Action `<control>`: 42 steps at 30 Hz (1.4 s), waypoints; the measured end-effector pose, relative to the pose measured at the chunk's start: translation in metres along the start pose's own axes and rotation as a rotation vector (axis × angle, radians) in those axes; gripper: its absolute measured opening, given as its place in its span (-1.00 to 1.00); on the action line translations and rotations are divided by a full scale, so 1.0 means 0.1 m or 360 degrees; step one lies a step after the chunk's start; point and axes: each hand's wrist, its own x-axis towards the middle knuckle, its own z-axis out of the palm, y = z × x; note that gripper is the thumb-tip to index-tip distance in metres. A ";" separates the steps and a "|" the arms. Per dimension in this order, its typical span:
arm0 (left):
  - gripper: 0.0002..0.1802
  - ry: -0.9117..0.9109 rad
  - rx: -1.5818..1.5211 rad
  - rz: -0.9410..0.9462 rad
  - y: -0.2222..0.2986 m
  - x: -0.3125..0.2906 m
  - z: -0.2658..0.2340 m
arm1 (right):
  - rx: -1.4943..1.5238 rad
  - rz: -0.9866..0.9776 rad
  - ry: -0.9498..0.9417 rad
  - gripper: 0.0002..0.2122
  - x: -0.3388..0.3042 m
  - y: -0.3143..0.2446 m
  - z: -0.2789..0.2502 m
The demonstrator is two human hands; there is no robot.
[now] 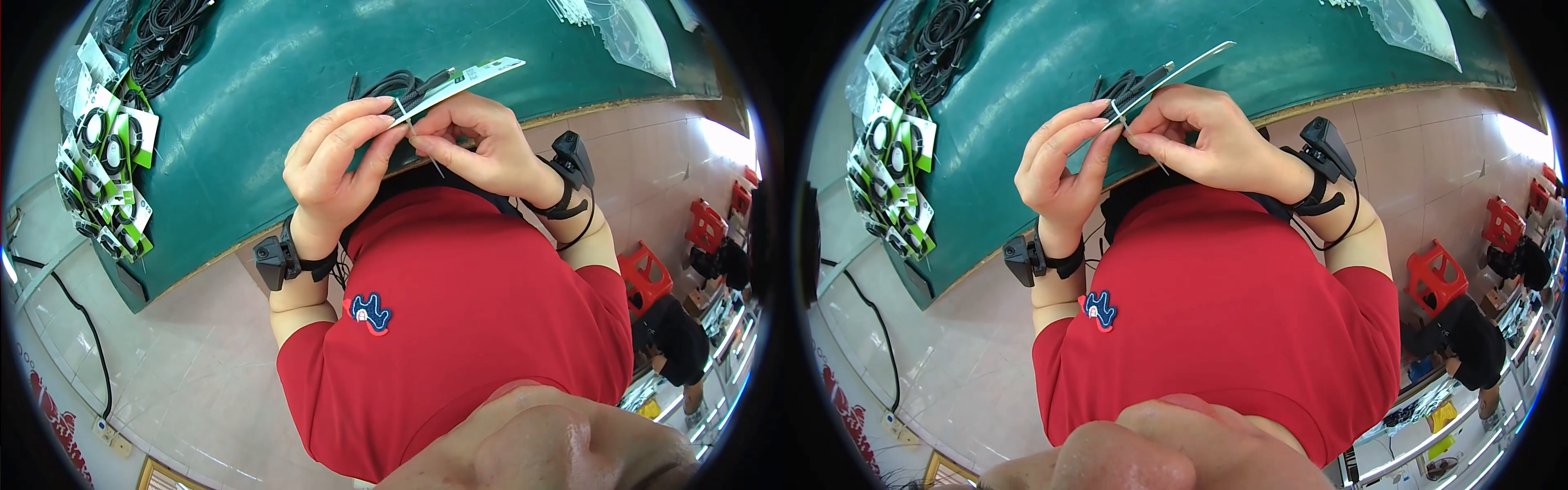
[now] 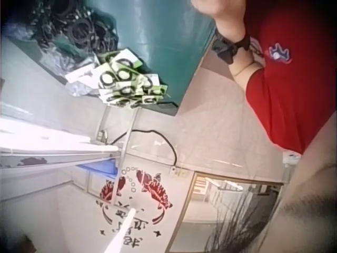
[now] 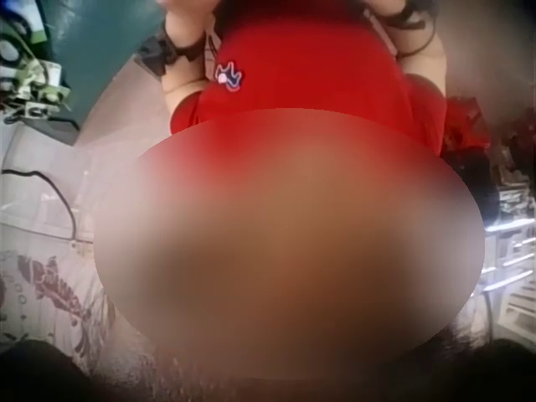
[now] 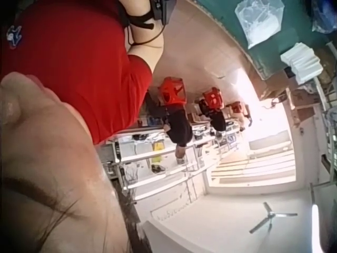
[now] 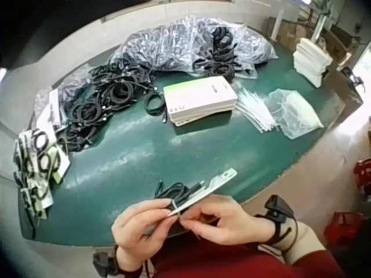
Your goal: Manually packaging USB cables into retail cardboard and plastic blister packs.
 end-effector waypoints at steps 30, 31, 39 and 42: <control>-0.77 -0.0507 -0.0182 -0.0245 0.02 -0.36 0.21 | -0.0460 0.0005 -0.0199 -0.88 -0.39 0.33 -0.31; -0.78 -0.0532 -0.0179 -0.0238 0.00 -0.37 0.21 | -0.0484 0.0011 -0.0211 -0.88 -0.39 0.31 -0.34; -0.79 -0.0696 -0.0190 -0.0078 -0.16 -0.52 0.25 | -0.1207 -0.0757 -0.0227 -0.79 -0.14 0.29 -0.40; -0.79 -0.0755 -0.0199 -0.0088 -0.15 -0.51 0.23 | -0.1163 -0.0767 -0.0363 -0.78 -0.05 0.49 -0.38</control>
